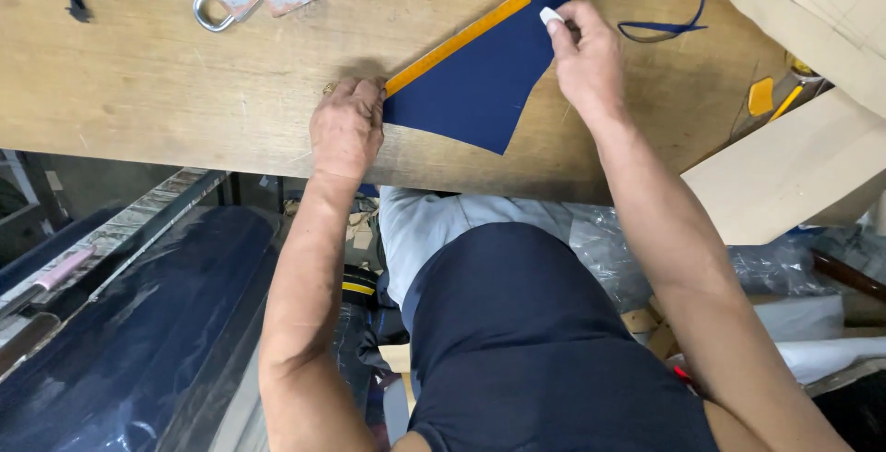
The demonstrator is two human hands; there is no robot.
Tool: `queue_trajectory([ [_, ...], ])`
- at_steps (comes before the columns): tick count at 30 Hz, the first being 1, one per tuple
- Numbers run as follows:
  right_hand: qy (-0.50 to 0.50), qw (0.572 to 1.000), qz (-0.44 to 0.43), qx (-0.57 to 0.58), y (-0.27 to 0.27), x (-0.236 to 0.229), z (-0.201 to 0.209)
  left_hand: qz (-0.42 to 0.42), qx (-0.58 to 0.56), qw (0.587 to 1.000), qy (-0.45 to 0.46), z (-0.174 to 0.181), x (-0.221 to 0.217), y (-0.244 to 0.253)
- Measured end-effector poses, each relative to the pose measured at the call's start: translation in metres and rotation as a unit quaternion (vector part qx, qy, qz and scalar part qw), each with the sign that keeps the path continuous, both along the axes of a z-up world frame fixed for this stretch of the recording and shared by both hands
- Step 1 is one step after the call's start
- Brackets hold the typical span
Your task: The person cuts a piece of blue fabric using shears, following a pattern. They then place a paper template on the fabric, secure it with weights, and cut around the template. Finally, they use a ruler and chalk to mark a line on the fabric.
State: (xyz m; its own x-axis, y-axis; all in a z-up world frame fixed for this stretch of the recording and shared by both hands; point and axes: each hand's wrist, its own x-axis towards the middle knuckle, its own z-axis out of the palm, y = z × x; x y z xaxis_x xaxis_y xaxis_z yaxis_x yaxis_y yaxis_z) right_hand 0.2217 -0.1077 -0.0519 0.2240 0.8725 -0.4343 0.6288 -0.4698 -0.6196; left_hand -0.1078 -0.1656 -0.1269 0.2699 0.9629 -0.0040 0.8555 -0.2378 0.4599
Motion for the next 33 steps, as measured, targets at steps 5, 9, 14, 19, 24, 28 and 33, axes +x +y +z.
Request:
queue_trajectory([
  [5,-0.009,1.000,0.001,-0.009,0.017,-0.006,0.001,-0.004,0.001,1.000,-0.006,0.010,0.002,0.004],
  [9,-0.053,0.998,0.030,-0.026,0.022,-0.013,0.008,-0.007,0.015,1.000,-0.008,0.010,0.002,0.003],
  [14,-0.081,0.996,0.039,0.024,0.022,-0.004,-0.011,0.031,-0.040,0.999,-0.017,0.023,0.017,0.001],
  [19,-0.100,0.993,0.058,0.013,0.027,-0.005,-0.014,0.137,-0.165,0.973,-0.087,0.041,0.084,0.032],
  [24,-0.110,0.986,0.082,0.091,0.024,0.008,-0.040,0.111,-0.029,0.993,0.033,0.043,0.164,0.071],
  [28,-0.121,0.985,0.095,0.081,0.026,0.004,-0.031,0.116,-0.117,0.986,0.010,0.016,0.201,0.094],
  [33,-0.169,0.956,0.178,0.160,0.023,0.010,-0.053,0.120,-0.127,0.985,0.003,-0.017,0.214,0.105],
])
